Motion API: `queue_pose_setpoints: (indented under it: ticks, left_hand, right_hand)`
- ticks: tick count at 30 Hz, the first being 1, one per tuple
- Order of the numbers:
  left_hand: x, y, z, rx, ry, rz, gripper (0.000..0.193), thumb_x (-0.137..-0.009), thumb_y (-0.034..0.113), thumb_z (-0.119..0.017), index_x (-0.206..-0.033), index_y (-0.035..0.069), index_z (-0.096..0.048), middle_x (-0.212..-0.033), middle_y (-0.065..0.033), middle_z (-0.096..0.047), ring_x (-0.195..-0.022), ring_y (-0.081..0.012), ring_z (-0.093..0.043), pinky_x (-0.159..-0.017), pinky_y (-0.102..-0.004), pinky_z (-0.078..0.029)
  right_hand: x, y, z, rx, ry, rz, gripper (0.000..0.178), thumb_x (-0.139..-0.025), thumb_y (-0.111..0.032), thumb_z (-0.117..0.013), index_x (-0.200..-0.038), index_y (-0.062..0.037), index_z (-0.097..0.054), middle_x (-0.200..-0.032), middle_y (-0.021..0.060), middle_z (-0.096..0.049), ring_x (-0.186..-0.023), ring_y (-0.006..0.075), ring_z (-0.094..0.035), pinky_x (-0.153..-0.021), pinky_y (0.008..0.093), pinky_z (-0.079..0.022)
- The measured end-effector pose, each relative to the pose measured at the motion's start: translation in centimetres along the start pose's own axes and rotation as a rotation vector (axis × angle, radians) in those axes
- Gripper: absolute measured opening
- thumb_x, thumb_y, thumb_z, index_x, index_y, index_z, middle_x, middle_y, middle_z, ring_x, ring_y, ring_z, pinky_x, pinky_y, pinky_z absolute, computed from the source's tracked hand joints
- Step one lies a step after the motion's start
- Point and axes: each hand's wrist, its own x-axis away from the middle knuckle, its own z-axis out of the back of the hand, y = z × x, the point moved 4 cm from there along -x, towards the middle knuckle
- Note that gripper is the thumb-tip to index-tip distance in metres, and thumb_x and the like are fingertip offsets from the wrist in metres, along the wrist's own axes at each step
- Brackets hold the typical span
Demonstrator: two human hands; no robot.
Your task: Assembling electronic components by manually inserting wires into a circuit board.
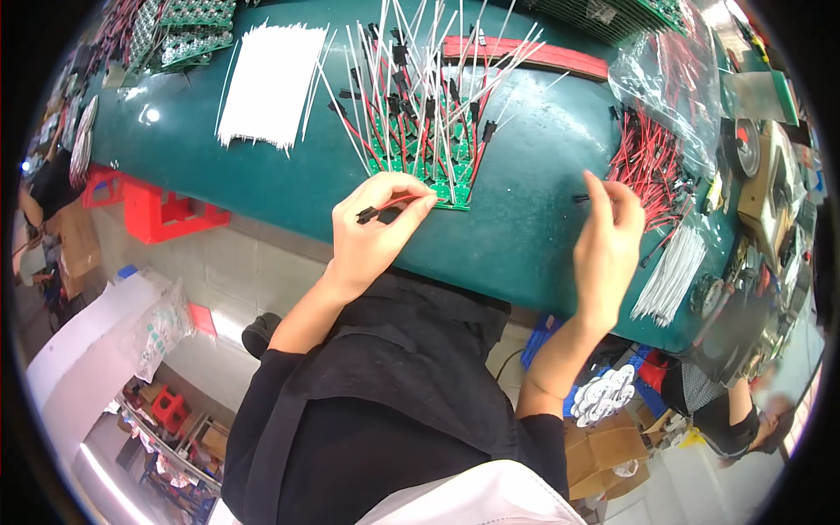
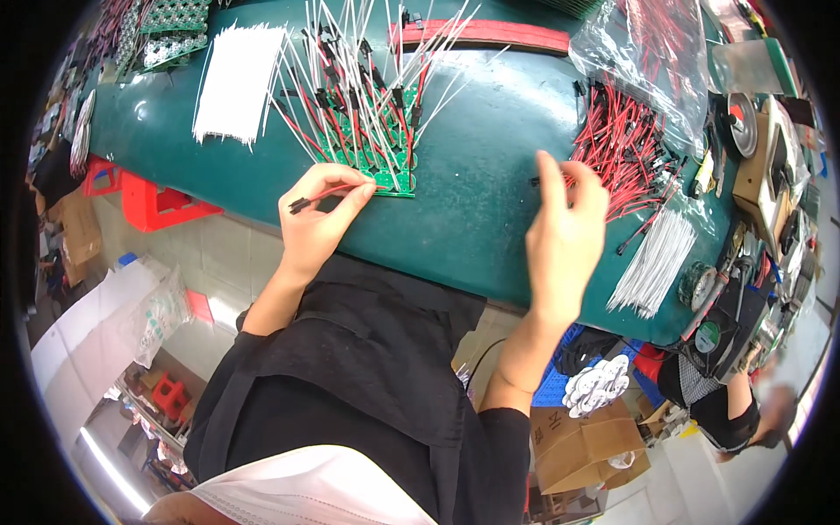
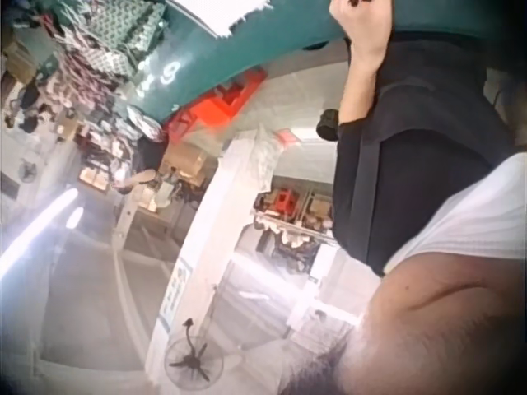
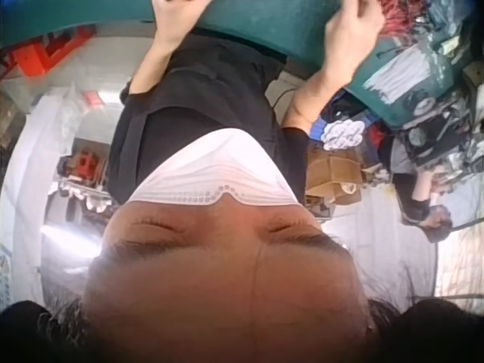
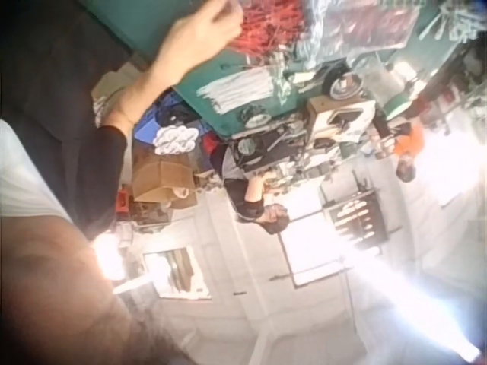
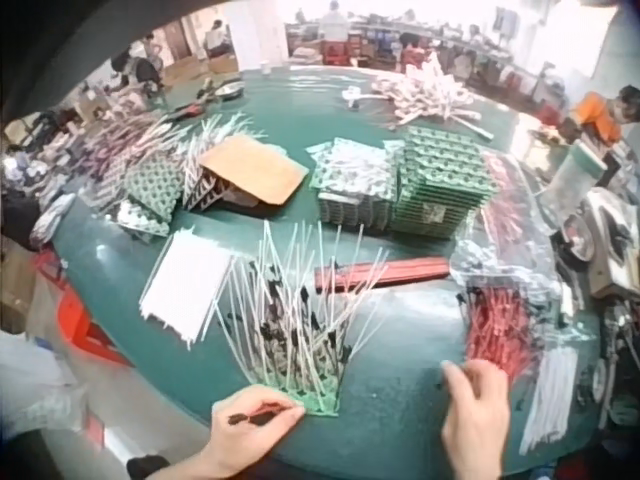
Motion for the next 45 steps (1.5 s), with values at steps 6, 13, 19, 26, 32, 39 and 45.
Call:
queue_pose_setpoints:
  ticks: [6,13,19,26,32,39,45]
  left_hand:
    - [0.0,-0.2,-0.4,-0.128,-0.022,-0.079,0.010,-0.082,-0.003,-0.074,-0.089,-0.003,-0.067,-0.086,-0.0085,-0.068,-0.077,-0.0127,-0.067,-0.069,-0.0242,-0.056]
    - [0.1,0.0,-0.3,-0.216,-0.025,-0.141,0.012,-0.080,-0.005,-0.074,-0.090,-0.002,-0.067,-0.085,-0.0094,-0.068,-0.075,-0.0134,-0.067,-0.068,-0.0248,-0.057]
    - [0.2,-0.1,-0.5,-0.216,-0.030,-0.153,0.013,-0.080,-0.006,-0.073,-0.091,-0.003,-0.066,-0.086,-0.0097,-0.067,-0.077,-0.0134,-0.067,-0.068,-0.0247,-0.057]
    - [0.0,0.5,-0.7,-0.263,-0.034,-0.222,0.015,-0.079,-0.006,-0.074,-0.090,-0.002,-0.066,-0.085,-0.0096,-0.067,-0.072,-0.0139,-0.067,-0.064,-0.0242,-0.056]
    - [0.1,0.7,-0.9,-0.298,0.003,-0.265,0.015,-0.077,-0.005,-0.076,-0.086,-0.001,-0.065,-0.084,-0.0088,-0.067,-0.068,-0.0133,-0.066,-0.061,-0.0237,-0.054]
    - [-0.2,0.8,-1.3,-0.406,-0.036,-0.354,0.019,-0.077,-0.003,-0.077,-0.089,-0.001,-0.063,-0.082,-0.0071,-0.068,-0.066,-0.0118,-0.065,-0.059,-0.0225,-0.053]
    - [-0.4,0.1,-1.4,-0.259,0.027,-0.161,0.026,-0.077,-0.003,-0.078,-0.094,0.000,-0.058,-0.081,-0.0063,-0.066,-0.063,-0.0102,-0.062,-0.058,-0.0226,-0.051]
  right_hand:
    - [0.9,1.9,-0.7,-0.124,0.056,0.016,0.017,-0.084,0.001,-0.065,-0.100,-0.0038,-0.065,-0.100,0.0137,-0.058,-0.090,0.0306,-0.058,-0.079,0.0382,-0.049]
    - [2.1,0.5,1.8,-0.428,0.327,-0.074,0.015,-0.083,0.006,-0.069,-0.097,0.0005,-0.064,-0.093,0.0117,-0.060,-0.079,0.0213,-0.056,-0.066,0.0295,-0.048]
    - [3.6,-0.9,1.7,-0.566,0.317,-0.087,0.016,-0.082,0.007,-0.069,-0.096,0.0006,-0.064,-0.091,0.0120,-0.060,-0.077,0.0192,-0.056,-0.060,0.0266,-0.047]
    - [5.1,-0.4,-1.4,-0.600,0.267,-0.169,0.013,-0.085,0.004,-0.069,-0.096,0.0008,-0.062,-0.094,0.0106,-0.059,-0.067,0.0122,-0.053,-0.056,0.0231,-0.046]
    - [5.3,-0.1,-2.1,-0.598,0.263,-0.208,0.011,-0.087,0.002,-0.068,-0.094,0.0014,-0.060,-0.092,0.0102,-0.059,-0.064,0.0111,-0.052,-0.055,0.0226,-0.046]
    - [6.1,-0.3,-2.0,-1.089,0.224,-0.470,0.012,-0.098,-0.007,-0.057,-0.101,0.0027,-0.051,-0.077,0.0112,-0.064,-0.060,0.0093,-0.057,-0.053,0.0204,-0.045]
    - [5.3,-2.8,-1.8,-1.332,0.071,-0.428,0.010,-0.099,-0.007,-0.056,-0.103,0.0015,-0.053,-0.079,0.0104,-0.065,-0.064,0.0099,-0.058,-0.056,0.0200,-0.045]
